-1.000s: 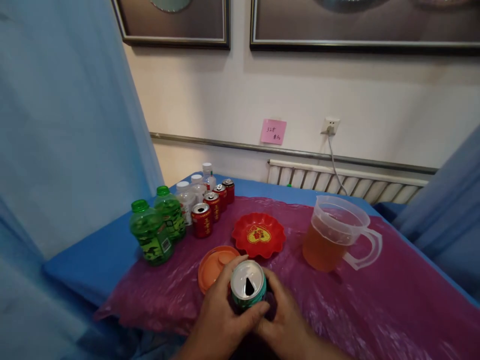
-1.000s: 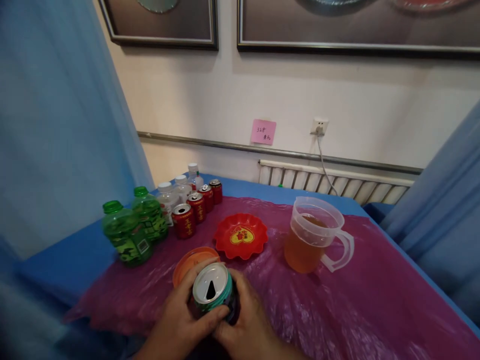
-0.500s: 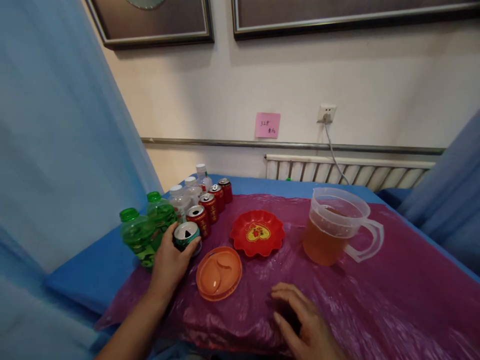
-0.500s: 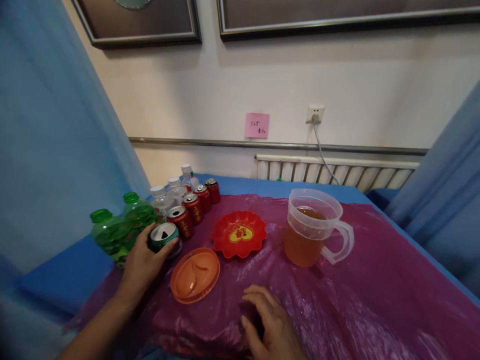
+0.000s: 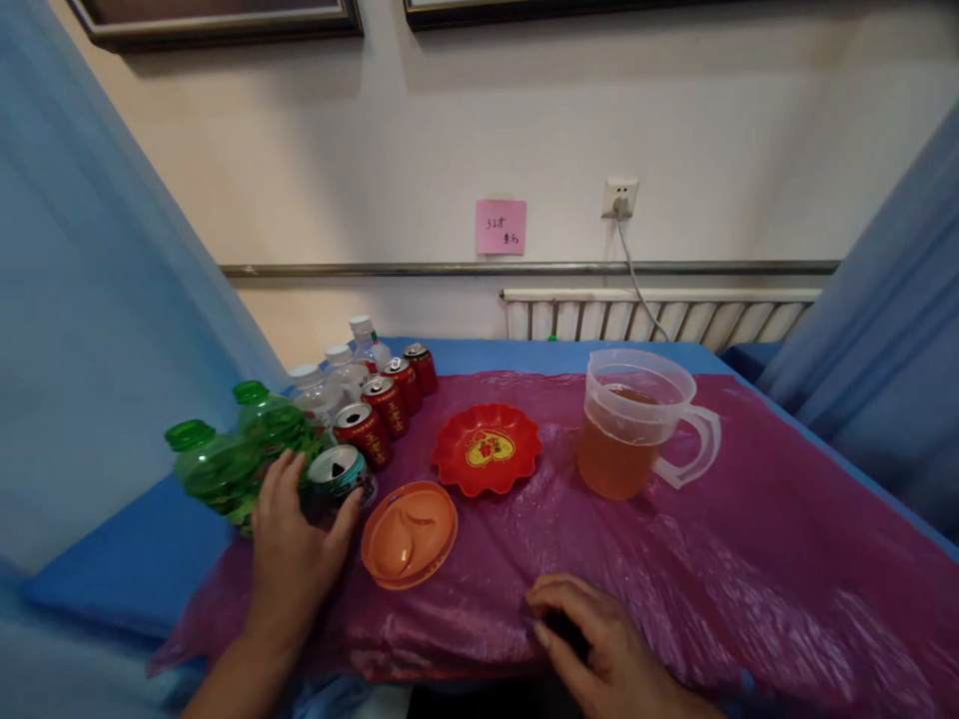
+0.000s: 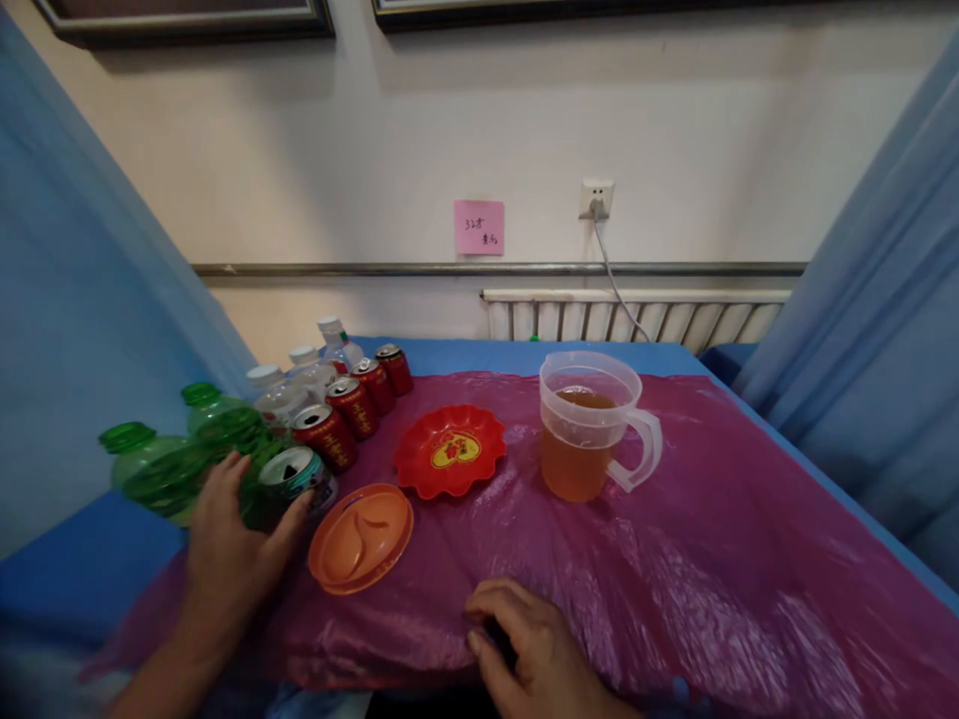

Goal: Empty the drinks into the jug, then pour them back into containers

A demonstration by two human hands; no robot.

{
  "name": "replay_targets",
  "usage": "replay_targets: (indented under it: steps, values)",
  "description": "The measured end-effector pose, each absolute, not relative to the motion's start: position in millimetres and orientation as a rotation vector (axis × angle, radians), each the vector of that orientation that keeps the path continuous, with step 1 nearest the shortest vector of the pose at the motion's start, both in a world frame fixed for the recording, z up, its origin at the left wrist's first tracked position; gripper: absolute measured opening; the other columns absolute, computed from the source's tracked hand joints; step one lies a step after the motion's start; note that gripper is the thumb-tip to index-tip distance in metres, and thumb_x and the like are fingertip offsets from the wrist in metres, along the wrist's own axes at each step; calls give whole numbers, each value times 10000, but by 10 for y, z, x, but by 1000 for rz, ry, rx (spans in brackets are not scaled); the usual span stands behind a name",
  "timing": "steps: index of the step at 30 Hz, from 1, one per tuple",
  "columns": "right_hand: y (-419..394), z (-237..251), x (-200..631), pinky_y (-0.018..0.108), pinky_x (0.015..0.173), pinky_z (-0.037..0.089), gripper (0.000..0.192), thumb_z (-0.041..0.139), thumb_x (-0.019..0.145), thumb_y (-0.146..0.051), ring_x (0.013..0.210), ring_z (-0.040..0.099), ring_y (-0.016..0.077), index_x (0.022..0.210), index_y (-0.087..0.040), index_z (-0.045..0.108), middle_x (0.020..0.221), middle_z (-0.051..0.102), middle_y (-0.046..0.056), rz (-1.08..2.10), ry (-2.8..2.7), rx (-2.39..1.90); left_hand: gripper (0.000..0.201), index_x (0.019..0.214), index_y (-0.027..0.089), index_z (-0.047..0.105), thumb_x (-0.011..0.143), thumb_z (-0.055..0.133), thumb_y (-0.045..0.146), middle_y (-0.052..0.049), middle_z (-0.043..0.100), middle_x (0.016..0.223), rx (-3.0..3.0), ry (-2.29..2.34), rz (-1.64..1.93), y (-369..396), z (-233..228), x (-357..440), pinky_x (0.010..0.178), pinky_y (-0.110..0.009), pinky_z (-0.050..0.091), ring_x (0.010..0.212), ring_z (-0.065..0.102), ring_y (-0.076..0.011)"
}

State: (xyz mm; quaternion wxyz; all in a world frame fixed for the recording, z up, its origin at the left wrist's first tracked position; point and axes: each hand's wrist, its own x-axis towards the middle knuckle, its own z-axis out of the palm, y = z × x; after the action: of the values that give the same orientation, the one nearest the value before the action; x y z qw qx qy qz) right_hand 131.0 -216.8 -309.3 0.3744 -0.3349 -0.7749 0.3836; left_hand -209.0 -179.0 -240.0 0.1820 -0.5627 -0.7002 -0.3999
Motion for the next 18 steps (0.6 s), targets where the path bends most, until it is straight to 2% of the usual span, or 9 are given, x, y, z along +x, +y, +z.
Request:
replay_targets:
  steps: [3,6,9,12,16,18]
  values:
    - [-2187,-3088,1319,302,928,552,225,563,936,-152,1012,699,179,1109,-265,652,1082,726,32,1012,-1959,-868,395,1164,207,647,875,613,474,-151,677,1282,-1833,-1921,-1063,-2064,-2458,-1932,1099,-531,462,1249,611,-349]
    - [-2203,-3088,1319,313,914,563,205,561,947,-178,999,705,192,1085,-279,674,1068,731,32,1023,-1923,-884,293,988,247,729,847,679,498,-113,734,1167,-2183,-1902,-932,-2279,-2564,-1814,974,-472,558,1123,680,-318]
    - [-2210,-3086,1319,325,922,564,192,573,948,-203,1004,707,200,1083,-282,684,1076,732,36,1035,-1902,-904,284,1042,280,759,829,726,464,-100,738,1222,-2379,-1903,-731,-2352,-2652,-1772,992,-497,550,1174,668,-326]
    - [-2204,-3083,1324,326,922,561,187,573,944,-207,1002,705,198,1079,-274,684,1076,732,39,1062,-1881,-907,229,1053,275,768,884,665,391,-102,752,1213,-2396,-1905,-617,-2324,-2683,-1782,998,-523,542,1174,673,-325]
    - [-2211,-3105,1331,343,918,555,170,583,950,-248,1006,696,203,1083,-270,687,1087,724,50,1125,-1787,-902,196,937,283,786,918,615,379,-79,783,1120,-2402,-1805,-647,-2325,-2638,-1767,954,-498,565,1106,704,-315]
    - [-2226,-3110,1322,362,919,554,186,605,960,-323,1017,694,212,1124,-272,677,1096,723,62,1227,-1661,-909,179,952,306,783,922,619,371,-60,783,1113,-2416,-1728,-705,-2382,-2584,-1708,966,-495,558,1107,700,-307]
